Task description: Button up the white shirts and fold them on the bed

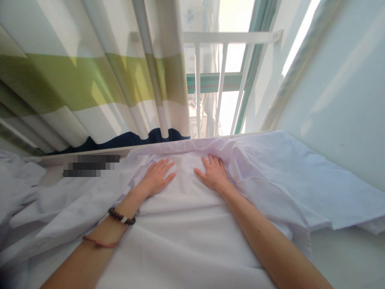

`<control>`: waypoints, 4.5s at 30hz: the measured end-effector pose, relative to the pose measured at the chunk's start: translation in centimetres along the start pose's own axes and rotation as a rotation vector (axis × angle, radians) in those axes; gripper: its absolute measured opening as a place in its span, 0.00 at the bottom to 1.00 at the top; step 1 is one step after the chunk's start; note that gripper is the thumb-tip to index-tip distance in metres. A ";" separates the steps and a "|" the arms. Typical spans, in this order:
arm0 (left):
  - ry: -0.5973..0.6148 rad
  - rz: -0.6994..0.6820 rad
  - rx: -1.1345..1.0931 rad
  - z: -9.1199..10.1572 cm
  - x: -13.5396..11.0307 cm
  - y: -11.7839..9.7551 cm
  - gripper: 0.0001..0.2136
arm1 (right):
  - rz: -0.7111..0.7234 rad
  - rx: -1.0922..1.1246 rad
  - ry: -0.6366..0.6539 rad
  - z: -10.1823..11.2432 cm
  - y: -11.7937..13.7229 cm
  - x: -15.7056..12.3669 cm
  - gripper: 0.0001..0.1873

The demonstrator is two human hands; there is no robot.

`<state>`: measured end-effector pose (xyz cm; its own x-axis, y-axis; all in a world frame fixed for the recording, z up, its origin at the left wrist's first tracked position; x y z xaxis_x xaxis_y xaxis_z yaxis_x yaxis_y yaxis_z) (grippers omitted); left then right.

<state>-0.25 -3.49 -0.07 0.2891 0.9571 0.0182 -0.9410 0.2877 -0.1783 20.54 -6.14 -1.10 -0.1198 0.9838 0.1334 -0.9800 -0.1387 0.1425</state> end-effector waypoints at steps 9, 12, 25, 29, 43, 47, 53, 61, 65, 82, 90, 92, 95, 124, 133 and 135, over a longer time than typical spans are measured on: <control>-0.043 0.084 0.027 -0.3 0.8 0.7 0.30 | -0.032 0.035 -0.016 0.2 0.2 0.5 0.38; -0.091 0.178 0.015 0.1 1.8 1.4 0.33 | -0.018 0.055 -0.052 0.3 0.6 1.8 0.40; -0.200 0.189 0.025 0.8 5.5 2.4 0.34 | -0.045 0.031 -0.074 -0.2 -0.2 6.1 0.39; -0.239 0.182 0.025 1.3 5.6 2.2 0.33 | -0.066 0.017 -0.097 -0.2 -0.4 6.8 0.40; -0.362 0.176 0.190 5.6 7.7 1.6 0.20 | -0.093 0.072 -0.254 3.3 -0.1 7.5 0.26; -0.403 0.160 0.146 5.7 8.6 2.9 0.18 | -0.081 0.095 -0.266 4.4 -0.9 9.3 0.21; -0.529 0.127 -0.100 8.3 9.9 4.1 0.16 | -0.014 0.155 -0.298 5.6 -2.2 11.6 0.15; -0.496 0.105 -0.175 10.1 11.8 1.9 0.24 | 0.046 0.222 -0.283 6.0 -0.5 13.7 0.29; -0.285 0.003 0.046 5.3 8.3 -0.5 0.31 | 0.116 0.216 -0.162 3.5 1.1 11.6 0.35; 0.064 0.059 0.108 -0.4 -2.8 0.8 0.29 | 0.258 0.087 0.062 -0.4 3.7 -1.4 0.29; 0.005 0.037 0.073 0.1 -1.0 1.4 0.28 | 0.166 0.036 0.155 -0.9 2.3 0.6 0.32; -0.008 0.039 0.072 0.1 -0.2 1.6 0.28 | 0.164 0.039 0.160 -0.9 2.1 1.4 0.32; -0.023 0.010 0.071 0.3 1.2 1.8 0.27 | 0.173 0.041 0.163 -0.9 1.8 2.5 0.32; -0.033 0.267 0.051 13.9 -9.0 12.0 0.27 | 0.053 0.266 0.208 8.6 -2.0 -2.5 0.28; 0.271 0.431 -0.107 11.7 -10.4 14.6 0.12 | -0.154 0.099 0.326 8.9 -8.6 -3.8 0.26; 0.146 0.325 -0.169 12.3 -9.4 12.3 0.12 | -0.135 0.087 0.309 9.4 -8.1 -3.7 0.20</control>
<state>-16.70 -8.57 9.67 0.0138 0.9789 -0.2037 -0.9489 -0.0514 -0.3112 30.42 -9.75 6.43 -0.0451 0.9800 -0.1937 -0.9748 -0.0007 0.2232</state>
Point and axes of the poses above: each hand's wrist, its own x-axis towards the middle knuckle, its own z-axis out of the back of the hand, y = z × x, the point moved 7 cm from there along x, towards the middle knuckle, and after that the axes turned 8 degrees about z, right-handed, at the moved point
